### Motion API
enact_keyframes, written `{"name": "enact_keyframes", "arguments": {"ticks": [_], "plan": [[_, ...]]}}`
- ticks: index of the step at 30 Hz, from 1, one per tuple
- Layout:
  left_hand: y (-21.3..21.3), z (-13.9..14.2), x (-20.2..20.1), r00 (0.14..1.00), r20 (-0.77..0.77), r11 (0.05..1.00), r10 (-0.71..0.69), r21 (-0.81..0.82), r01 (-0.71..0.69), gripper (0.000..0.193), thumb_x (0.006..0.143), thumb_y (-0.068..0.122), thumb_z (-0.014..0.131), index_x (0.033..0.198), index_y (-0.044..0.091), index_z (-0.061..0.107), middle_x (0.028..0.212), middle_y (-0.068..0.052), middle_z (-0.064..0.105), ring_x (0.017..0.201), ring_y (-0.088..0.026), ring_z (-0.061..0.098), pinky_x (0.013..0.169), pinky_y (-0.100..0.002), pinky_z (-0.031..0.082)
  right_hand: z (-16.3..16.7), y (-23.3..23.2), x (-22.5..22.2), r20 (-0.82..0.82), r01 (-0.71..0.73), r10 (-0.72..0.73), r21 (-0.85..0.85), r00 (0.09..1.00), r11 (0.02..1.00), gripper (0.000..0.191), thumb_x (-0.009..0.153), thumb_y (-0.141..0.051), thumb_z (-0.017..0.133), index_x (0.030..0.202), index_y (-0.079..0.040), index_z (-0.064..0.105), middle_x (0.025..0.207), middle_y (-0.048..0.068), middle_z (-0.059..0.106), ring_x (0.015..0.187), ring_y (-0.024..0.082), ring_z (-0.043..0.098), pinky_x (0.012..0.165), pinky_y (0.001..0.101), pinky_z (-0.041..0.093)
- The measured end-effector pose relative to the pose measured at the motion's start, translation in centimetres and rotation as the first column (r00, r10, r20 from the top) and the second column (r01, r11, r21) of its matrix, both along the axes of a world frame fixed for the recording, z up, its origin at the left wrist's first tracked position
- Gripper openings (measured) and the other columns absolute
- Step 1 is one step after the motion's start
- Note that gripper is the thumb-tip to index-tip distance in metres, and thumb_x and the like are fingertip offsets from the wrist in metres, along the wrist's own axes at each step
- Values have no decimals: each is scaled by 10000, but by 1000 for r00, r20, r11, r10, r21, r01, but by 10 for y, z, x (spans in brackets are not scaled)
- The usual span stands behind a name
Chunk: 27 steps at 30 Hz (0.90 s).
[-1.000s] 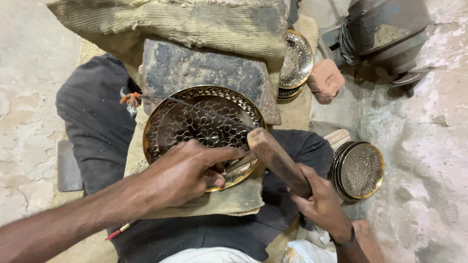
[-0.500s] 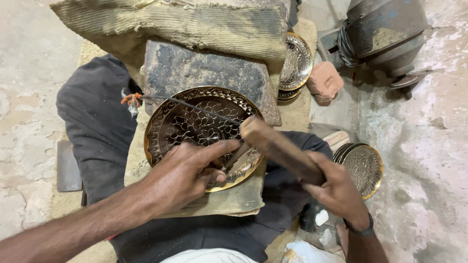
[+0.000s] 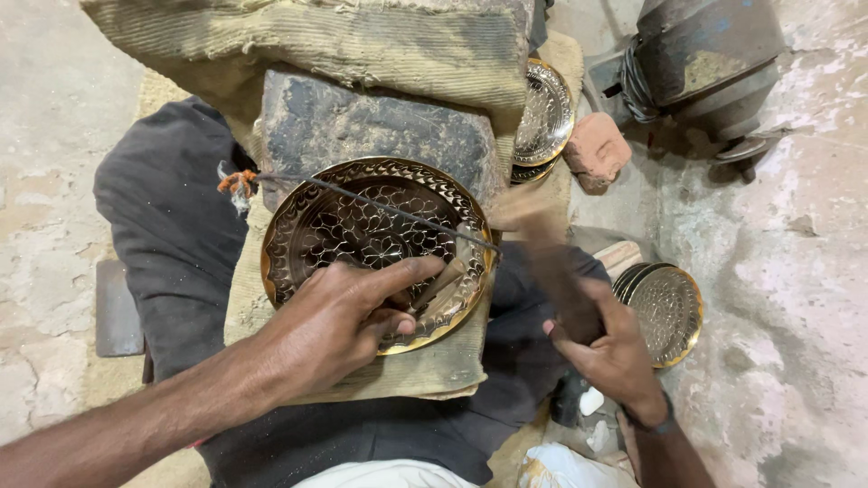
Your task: The person uses a hammer and chisel to engrave a decorative floral pattern into a brass plate. The plate rests on a cushioned block on the floor, and the person repeatedly strikes the chisel to create indentations in the metal.
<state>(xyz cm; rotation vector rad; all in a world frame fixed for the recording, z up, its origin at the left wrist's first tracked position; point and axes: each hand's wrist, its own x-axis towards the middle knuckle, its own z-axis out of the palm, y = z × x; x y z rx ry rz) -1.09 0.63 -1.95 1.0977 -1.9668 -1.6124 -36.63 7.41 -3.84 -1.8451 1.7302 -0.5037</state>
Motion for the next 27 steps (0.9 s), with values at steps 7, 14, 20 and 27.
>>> {"name": "enact_keyframes", "arguments": {"ticks": [7,14,20,27], "plan": [[1,-1,2,999,-36,999,19,-39,-21,625,822,-8,651,1429,114,565,778,-181,794,665,-192,803,642,-396,625,6,2,11,86,-22,16,68,996,997,523,760,-98,817,1223,-47,579,828,11,683,702,111,662,650,274,545],[0,4,0,1000,21,1000,11,5,-12,593,862,106,691,1442,176,593,807,-168,791,619,-221,780,630,-430,600,14,1,17,235,38,-68,129,970,991,573,779,-43,787,1290,-61,527,849,39,678,731,118,687,665,285,562],[-1,5,-1,999,-39,999,14,-38,-16,539,853,109,702,1383,154,611,889,-147,804,646,-206,790,639,-417,609,7,3,14,57,28,-32,70,998,997,552,752,-35,813,1248,-28,570,880,111,689,742,160,678,645,311,574],[-2,7,0,1000,27,999,3,41,-4,591,848,113,675,1428,201,609,838,-136,803,588,-196,770,587,-413,605,4,3,9,53,48,-49,31,997,998,445,803,-87,838,1160,-39,576,800,83,746,685,143,710,646,311,587]]}}
